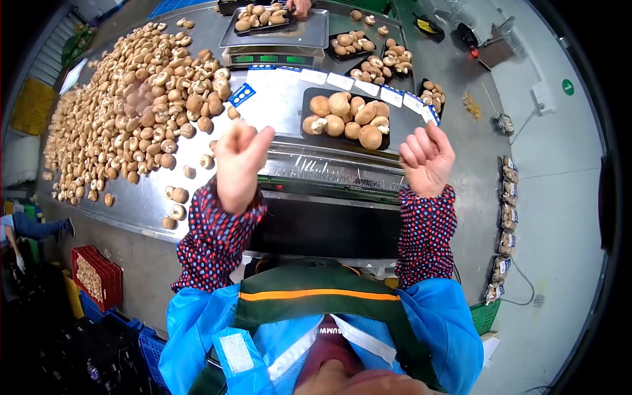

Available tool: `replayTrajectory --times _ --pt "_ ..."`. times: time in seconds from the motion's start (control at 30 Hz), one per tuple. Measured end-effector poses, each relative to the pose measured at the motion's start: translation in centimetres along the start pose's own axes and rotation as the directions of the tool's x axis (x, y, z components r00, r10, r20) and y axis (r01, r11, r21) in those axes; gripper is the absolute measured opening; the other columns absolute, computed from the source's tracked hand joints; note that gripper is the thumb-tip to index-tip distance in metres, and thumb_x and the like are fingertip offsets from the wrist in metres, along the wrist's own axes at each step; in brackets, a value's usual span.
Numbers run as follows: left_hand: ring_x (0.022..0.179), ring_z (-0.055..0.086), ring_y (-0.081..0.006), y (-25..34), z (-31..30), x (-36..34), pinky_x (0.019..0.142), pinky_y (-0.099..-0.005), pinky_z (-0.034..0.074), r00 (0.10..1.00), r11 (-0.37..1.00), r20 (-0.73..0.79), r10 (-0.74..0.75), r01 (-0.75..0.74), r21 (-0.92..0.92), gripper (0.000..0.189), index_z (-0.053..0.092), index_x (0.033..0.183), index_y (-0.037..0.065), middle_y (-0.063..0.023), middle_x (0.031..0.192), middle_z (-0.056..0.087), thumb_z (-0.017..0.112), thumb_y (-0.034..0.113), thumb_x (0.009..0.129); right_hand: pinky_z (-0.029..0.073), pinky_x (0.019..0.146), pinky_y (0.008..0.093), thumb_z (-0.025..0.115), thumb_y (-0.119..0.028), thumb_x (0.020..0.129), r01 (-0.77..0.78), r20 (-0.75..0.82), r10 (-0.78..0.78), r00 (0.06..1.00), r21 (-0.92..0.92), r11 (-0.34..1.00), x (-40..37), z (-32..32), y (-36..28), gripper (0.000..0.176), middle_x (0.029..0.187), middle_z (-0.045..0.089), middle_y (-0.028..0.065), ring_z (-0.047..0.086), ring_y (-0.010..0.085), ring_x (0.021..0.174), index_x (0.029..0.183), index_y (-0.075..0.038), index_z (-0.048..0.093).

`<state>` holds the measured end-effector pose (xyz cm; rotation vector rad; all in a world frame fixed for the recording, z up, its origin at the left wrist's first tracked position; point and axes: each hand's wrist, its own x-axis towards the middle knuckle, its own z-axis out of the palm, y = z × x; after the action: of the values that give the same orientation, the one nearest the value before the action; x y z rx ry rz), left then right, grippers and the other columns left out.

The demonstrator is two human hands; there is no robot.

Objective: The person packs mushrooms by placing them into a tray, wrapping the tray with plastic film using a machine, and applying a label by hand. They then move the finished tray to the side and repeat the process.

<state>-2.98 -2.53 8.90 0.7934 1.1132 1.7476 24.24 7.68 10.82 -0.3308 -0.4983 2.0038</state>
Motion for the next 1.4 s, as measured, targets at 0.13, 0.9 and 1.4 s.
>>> replayTrajectory --times 0.13,0.9,1.4 --pt "0.095 0.054 -0.0244 -3.8 -1.7 2.5 0.086 -0.0344 0.039 0.891 0.388 0.386 0.239 -0.453 0.803 0.041 0.050 0.110 0.001 -0.0125 0.098 0.057 0.065 0.025 0.080 0.041 0.093 0.0463 0.041 -0.045 0.091 0.038 -0.082 -0.045 0.996 -0.082 0.996 -2.1 1.0 -1.2 0.048 0.117 0.050 0.0194 0.049 0.0291 0.109 0.114 -0.003 0.048" --pt "0.070 0.059 -0.0218 -8.1 -1.4 1.4 0.078 -0.0374 0.032 0.940 -0.113 0.306 -0.150 -0.324 0.939 0.035 0.069 0.068 0.011 -0.0076 0.066 0.064 0.064 0.045 0.075 0.041 0.071 0.0405 0.061 -0.051 0.075 -0.296 -0.073 -0.291 0.954 -0.399 -0.868 -5.2 -9.7 -1.1 0.046 0.077 0.063 0.0115 0.058 0.0284 0.080 0.068 -0.006 0.067" --pt "0.044 0.044 -0.0106 -5.9 -6.5 5.5 0.040 -0.0264 0.033 0.614 0.555 0.264 -0.744 0.348 0.755 0.030 0.052 0.066 0.006 0.0010 0.052 0.047 0.057 0.031 0.082 0.027 0.037 0.0224 0.063 -0.018 0.082 -0.551 -0.580 0.038 0.814 -0.749 0.369 -6.6 -8.2 -3.7 0.016 0.054 0.047 -0.0034 0.036 0.0037 0.044 0.073 -0.006 0.058"
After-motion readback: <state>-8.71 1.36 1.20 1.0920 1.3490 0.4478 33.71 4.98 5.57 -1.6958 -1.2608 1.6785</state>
